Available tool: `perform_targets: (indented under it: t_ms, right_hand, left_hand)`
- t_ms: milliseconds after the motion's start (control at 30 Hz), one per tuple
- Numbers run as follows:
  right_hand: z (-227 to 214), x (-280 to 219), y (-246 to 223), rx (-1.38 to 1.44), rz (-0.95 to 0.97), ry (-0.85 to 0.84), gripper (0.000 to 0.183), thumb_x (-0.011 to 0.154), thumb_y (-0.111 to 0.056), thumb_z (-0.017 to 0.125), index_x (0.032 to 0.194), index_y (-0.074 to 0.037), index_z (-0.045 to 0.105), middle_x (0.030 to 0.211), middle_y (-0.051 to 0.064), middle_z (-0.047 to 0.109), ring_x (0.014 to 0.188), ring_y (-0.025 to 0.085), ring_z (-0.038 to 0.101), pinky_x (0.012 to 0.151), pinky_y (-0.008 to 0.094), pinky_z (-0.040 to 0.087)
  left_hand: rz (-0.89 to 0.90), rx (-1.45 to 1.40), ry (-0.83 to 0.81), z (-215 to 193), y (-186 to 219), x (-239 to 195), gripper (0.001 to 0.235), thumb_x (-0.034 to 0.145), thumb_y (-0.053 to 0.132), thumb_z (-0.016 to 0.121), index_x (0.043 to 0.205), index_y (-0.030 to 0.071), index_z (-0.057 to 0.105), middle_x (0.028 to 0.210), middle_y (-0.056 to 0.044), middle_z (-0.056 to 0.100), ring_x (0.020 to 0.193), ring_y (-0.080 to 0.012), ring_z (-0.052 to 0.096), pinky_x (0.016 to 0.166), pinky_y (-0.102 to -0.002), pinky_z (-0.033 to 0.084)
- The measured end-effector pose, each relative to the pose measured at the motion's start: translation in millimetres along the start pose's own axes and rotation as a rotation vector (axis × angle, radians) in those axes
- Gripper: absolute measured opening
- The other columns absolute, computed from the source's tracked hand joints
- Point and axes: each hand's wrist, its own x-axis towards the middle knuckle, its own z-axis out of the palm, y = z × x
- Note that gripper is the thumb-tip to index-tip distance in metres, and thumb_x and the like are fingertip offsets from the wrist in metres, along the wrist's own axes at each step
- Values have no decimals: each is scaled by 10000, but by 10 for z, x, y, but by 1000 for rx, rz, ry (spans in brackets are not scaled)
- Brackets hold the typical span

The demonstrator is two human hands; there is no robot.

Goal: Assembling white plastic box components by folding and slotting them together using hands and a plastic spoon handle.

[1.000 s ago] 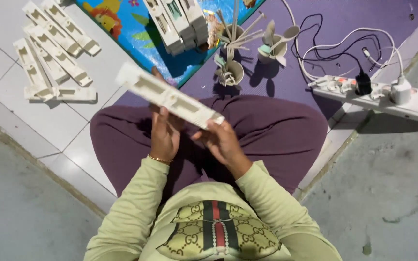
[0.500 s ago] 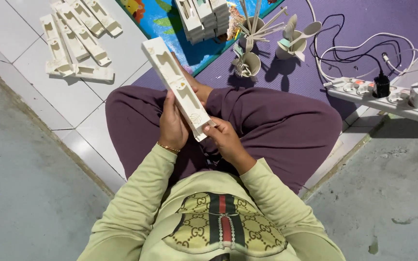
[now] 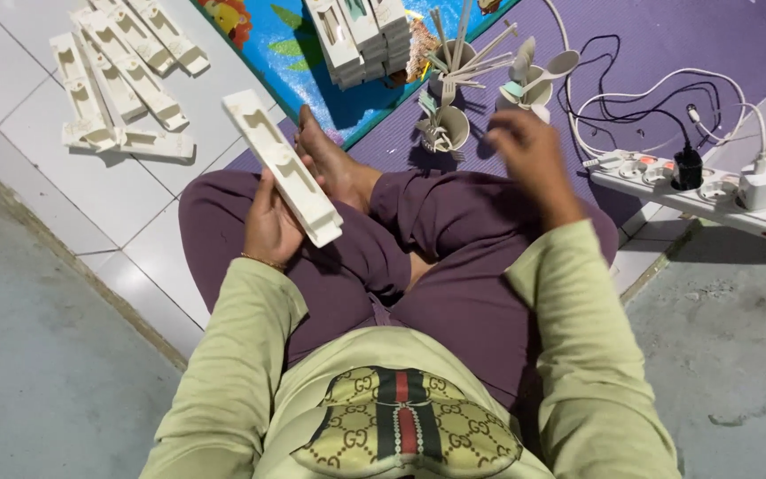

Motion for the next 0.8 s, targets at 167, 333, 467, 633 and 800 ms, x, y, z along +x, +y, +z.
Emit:
perform_targets:
  t_ms: [167, 333, 467, 633, 800]
  right_hand:
    - [-176, 256, 1111, -579, 185, 166, 515, 859, -65, 832, 1322, -10, 612, 1291, 205, 564, 1158, 385, 561, 960, 473, 469]
    - [-105, 417, 1149, -588, 440, 33, 634, 854, -13, 762, 1446, -66, 541, 1407, 189, 499, 1232, 386, 550, 1004, 503, 463]
    - [-85, 418, 1543, -664, 342, 176, 395, 811, 58, 635, 1180, -3, 760, 1069, 216, 758, 896, 387, 716, 796, 454, 561]
    - [-317, 363, 1630, -687, 151, 519, 336, 755, 80, 619, 1018, -6, 809, 836, 169, 768, 684, 269, 714, 673, 386, 597]
    - [-525, 179, 847, 95, 357, 814, 198, 928, 22, 605, 1027, -53, 760, 873, 38, 751, 648, 60, 682, 604, 179, 628]
  left_hand:
    - [-55, -128, -213, -71, 28, 63, 628, 1023, 483, 491, 1497, 72, 459, 1419, -82, 576, 1274, -262, 600, 1070, -458, 500]
    - [-51, -105, -206, -116, 8, 100, 639, 1014, 541, 478, 1498, 124, 479, 1428, -61, 579, 1276, -272, 614, 1019, -440, 545]
    - [-69, -169, -236, -183, -18, 113, 646, 1003, 547, 514, 1501, 136, 475, 1448, -40, 559, 1292, -278, 593, 1023, -542, 541]
    - [-45, -115, -151, -177, -64, 154, 657, 1004, 558, 455, 1497, 123, 464, 1437, -25, 560, 1187, -212, 619, 962, -581, 564]
    - [32, -104, -21, -141, -92, 153, 620, 1055, 486, 348, 1493, 57, 436, 1324, -79, 639, 894, -166, 668, 721, -346, 626]
